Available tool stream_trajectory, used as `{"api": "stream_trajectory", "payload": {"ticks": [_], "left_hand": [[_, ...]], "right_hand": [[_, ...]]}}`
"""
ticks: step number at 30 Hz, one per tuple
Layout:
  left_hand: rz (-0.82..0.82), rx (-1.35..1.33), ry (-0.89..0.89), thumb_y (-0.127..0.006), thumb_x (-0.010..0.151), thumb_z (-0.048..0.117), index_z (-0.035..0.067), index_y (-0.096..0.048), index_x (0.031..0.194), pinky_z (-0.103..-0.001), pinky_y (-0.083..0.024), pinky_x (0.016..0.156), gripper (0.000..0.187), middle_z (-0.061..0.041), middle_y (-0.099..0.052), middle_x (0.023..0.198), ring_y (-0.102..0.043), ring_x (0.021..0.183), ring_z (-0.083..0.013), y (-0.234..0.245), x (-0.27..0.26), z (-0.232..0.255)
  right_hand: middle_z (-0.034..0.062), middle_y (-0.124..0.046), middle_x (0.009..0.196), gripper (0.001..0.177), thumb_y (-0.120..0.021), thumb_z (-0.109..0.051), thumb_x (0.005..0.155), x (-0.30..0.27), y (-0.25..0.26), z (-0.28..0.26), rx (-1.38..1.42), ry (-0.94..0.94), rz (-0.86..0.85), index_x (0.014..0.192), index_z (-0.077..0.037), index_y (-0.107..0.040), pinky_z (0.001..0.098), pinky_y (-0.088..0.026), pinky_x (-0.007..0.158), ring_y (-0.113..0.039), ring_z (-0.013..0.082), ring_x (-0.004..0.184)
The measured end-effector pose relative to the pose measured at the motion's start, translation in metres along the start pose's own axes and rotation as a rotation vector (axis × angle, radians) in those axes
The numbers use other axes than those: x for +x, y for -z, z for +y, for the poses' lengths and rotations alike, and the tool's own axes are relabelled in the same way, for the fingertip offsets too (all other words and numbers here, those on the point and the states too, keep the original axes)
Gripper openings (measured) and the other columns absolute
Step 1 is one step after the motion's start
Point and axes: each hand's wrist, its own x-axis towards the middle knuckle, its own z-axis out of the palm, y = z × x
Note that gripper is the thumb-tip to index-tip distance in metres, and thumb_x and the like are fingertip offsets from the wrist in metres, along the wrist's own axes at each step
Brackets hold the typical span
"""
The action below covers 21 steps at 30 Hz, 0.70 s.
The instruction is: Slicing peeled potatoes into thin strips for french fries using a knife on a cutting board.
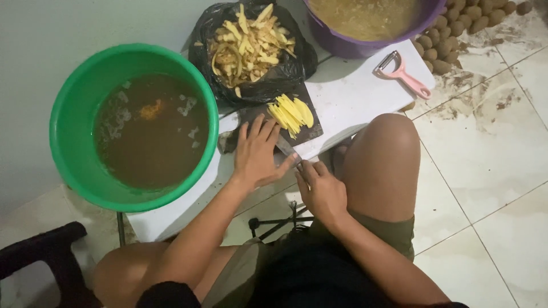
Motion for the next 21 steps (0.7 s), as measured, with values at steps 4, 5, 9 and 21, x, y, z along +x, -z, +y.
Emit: {"api": "stream_trajectory", "payload": {"ticks": [4, 5, 9, 21], "left_hand": [[0.158, -0.127, -0.001, -0.052, 0.094, 0.060, 0.004, -0.070, 0.128, -0.063, -0.030, 0.115, 0.068, -0.015, -0.064, 0.136, -0.045, 0.142, -0.0389, 0.003, 0.005, -0.013], [0.216, -0.128, 0.012, -0.051, 0.094, 0.055, 0.008, -0.072, 0.123, -0.060, -0.031, 0.114, 0.059, -0.012, -0.066, 0.132, -0.048, 0.140, -0.0355, 0.005, 0.007, -0.016], [0.469, -0.214, 0.001, -0.045, 0.097, 0.044, 0.011, -0.077, 0.110, -0.055, -0.039, 0.105, 0.048, -0.012, -0.070, 0.117, -0.057, 0.126, -0.0346, 0.013, 0.012, -0.037], [0.306, -0.180, 0.020, -0.068, 0.099, 0.014, 0.009, -0.079, 0.108, -0.042, -0.045, 0.103, 0.014, -0.006, -0.072, 0.111, -0.058, 0.123, -0.0254, 0.025, 0.020, -0.011]], "right_hand": [[0.0031, -0.067, 0.098, 0.029, -0.067, -0.035, 0.096, -0.001, -0.005, 0.006, 0.020, -0.003, -0.003, 0.121, -0.022, -0.068, 0.0459, -0.062, 0.053, -0.075, 0.0319, 0.071], [0.0038, -0.068, 0.097, 0.028, -0.067, -0.035, 0.095, 0.000, -0.006, 0.009, 0.055, -0.011, -0.011, 0.119, -0.022, -0.069, 0.0463, -0.061, 0.053, -0.075, 0.0331, 0.072], [0.0171, -0.070, 0.081, 0.027, -0.068, -0.021, 0.094, 0.009, -0.011, 0.021, 0.491, -0.097, -0.098, 0.114, -0.004, -0.074, 0.0399, -0.053, 0.048, -0.073, 0.0354, 0.064], [0.0120, -0.060, 0.071, 0.027, -0.053, -0.015, 0.106, 0.019, 0.051, 0.013, 1.401, -0.347, 0.116, 0.111, 0.002, -0.073, 0.0329, -0.046, 0.032, -0.056, 0.0160, 0.039]]}}
